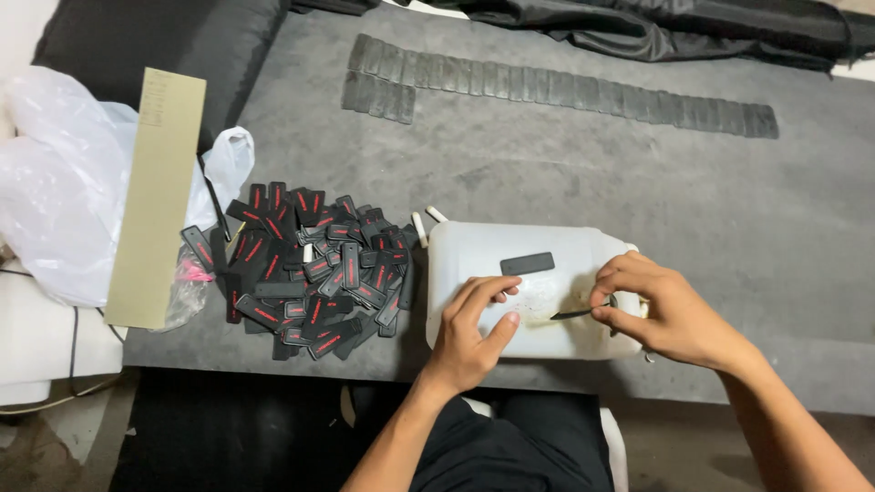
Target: Applying adhesive to small tags and arranging them in a row on a workbench
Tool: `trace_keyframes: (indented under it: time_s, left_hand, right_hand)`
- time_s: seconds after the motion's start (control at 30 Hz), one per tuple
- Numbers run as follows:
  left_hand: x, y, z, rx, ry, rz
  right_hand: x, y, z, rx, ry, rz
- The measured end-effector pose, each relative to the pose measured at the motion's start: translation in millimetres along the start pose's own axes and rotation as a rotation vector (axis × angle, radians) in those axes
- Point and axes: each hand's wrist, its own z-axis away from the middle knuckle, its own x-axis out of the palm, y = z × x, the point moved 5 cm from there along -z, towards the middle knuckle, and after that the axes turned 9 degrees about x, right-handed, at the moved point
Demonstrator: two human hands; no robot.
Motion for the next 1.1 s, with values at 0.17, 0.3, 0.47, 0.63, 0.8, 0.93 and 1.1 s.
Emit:
trace_keyframes:
  time_s: [0.17, 0.3, 0.47, 0.63, 0.8, 0.93, 1.1]
  left_hand:
    - [-1.6, -0.3, -1.0, 0.003, 0.008, 0.020]
    - [-4.5, 3.5, -8.8, -0.011, -0.028, 0.058]
    - [-6.9, 1.7, -18.5, -0.068, -0.039, 0.105]
    - [-3.9, -8.5, -23.9, -0.083, -0.038, 0.084]
    - [4.9, -8.3, -27.3, 0.043, -0.028, -0.031]
    - [7.4, -7.8, -26.3, 0.073, -0.037, -0.087]
    - [8.3, -8.2, -23.5, 0.079, -0.065, -0.066]
  right_hand:
    - [-13.0, 9.3, -60.9, 0.195, 0.125, -0.487]
    - [10.2, 19.6, -164.7, 0.339, 0.124, -0.927]
    - [67.8, 63.5, -318.0, 0.527, 0.127, -0.950]
    - [102.3, 84.2, -392.1, 0.664, 0.201, -0.936]
    - [93.9, 60.8, -391.9, 0.645, 0.215, -0.825]
    - [86.0, 38.9, -387.2, 0.666, 0.265, -0.748]
    - [86.1, 28.4, -394.0, 0.644, 0.232, -0.719]
